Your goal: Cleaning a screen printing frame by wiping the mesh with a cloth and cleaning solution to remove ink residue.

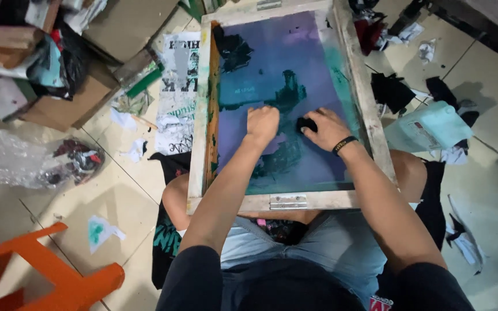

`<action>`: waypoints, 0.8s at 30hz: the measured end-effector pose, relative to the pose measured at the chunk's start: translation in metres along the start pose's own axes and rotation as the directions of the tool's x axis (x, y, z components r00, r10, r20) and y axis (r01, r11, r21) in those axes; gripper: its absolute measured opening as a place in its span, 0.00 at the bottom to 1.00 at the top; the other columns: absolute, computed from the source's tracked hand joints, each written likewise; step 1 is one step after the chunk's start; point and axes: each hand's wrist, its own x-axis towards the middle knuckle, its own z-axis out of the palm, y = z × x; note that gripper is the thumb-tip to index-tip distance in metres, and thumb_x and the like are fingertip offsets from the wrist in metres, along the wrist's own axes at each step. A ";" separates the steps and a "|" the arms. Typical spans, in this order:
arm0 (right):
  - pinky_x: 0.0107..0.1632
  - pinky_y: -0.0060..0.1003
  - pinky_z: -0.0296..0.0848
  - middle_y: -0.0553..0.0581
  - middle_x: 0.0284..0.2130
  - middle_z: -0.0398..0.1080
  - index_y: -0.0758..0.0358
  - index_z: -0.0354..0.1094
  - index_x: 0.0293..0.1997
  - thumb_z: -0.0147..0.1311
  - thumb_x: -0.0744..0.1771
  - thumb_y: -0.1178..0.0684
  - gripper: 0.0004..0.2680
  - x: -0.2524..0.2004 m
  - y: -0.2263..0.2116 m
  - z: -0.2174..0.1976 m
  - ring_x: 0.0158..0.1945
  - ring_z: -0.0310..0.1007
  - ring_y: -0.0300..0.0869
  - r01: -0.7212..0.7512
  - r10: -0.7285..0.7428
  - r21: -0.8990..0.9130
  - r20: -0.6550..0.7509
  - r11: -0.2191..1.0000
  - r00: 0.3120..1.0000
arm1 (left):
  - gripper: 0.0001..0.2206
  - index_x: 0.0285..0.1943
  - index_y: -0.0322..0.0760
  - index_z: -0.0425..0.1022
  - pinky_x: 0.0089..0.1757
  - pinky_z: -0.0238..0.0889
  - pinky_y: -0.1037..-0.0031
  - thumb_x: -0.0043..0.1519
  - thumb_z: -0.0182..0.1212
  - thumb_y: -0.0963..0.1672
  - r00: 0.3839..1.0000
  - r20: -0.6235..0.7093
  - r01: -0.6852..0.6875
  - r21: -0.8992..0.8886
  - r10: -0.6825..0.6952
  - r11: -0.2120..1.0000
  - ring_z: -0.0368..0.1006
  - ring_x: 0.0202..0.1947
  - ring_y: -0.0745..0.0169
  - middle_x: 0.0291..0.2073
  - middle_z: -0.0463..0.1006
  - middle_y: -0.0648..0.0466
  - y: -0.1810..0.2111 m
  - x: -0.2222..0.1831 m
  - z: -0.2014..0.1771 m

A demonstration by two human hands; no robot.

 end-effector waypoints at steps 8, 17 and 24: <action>0.72 0.57 0.58 0.69 0.62 0.67 0.60 0.63 0.67 0.47 0.70 0.45 0.18 0.003 0.003 0.003 0.74 0.54 0.61 0.024 -0.024 0.021 0.012 1.000 1.000 | 0.12 0.26 0.47 0.82 0.53 0.54 0.48 0.56 0.56 0.37 0.982 0.001 -0.182 0.304 0.191 0.935 0.78 0.33 0.51 0.26 0.83 0.56 0.010 0.033 0.014; 0.69 0.56 0.62 0.70 0.60 0.67 0.54 0.66 0.66 0.51 0.69 0.43 0.18 0.006 0.005 0.008 0.69 0.59 0.63 0.028 -0.028 0.009 -0.014 1.000 1.000 | 0.12 0.35 0.40 0.83 0.52 0.57 0.44 0.59 0.51 0.36 0.966 0.024 -0.253 0.275 0.256 0.927 0.79 0.38 0.49 0.33 0.83 0.51 -0.003 0.031 0.014; 0.65 0.55 0.64 0.70 0.57 0.65 0.57 0.65 0.67 0.50 0.69 0.45 0.18 -0.004 -0.010 -0.009 0.65 0.63 0.64 0.020 -0.021 0.022 0.018 1.000 1.000 | 0.11 0.45 0.36 0.82 0.51 0.65 0.46 0.60 0.55 0.42 0.957 0.134 -0.257 -0.013 0.256 0.966 0.79 0.47 0.41 0.42 0.84 0.45 -0.019 0.020 -0.018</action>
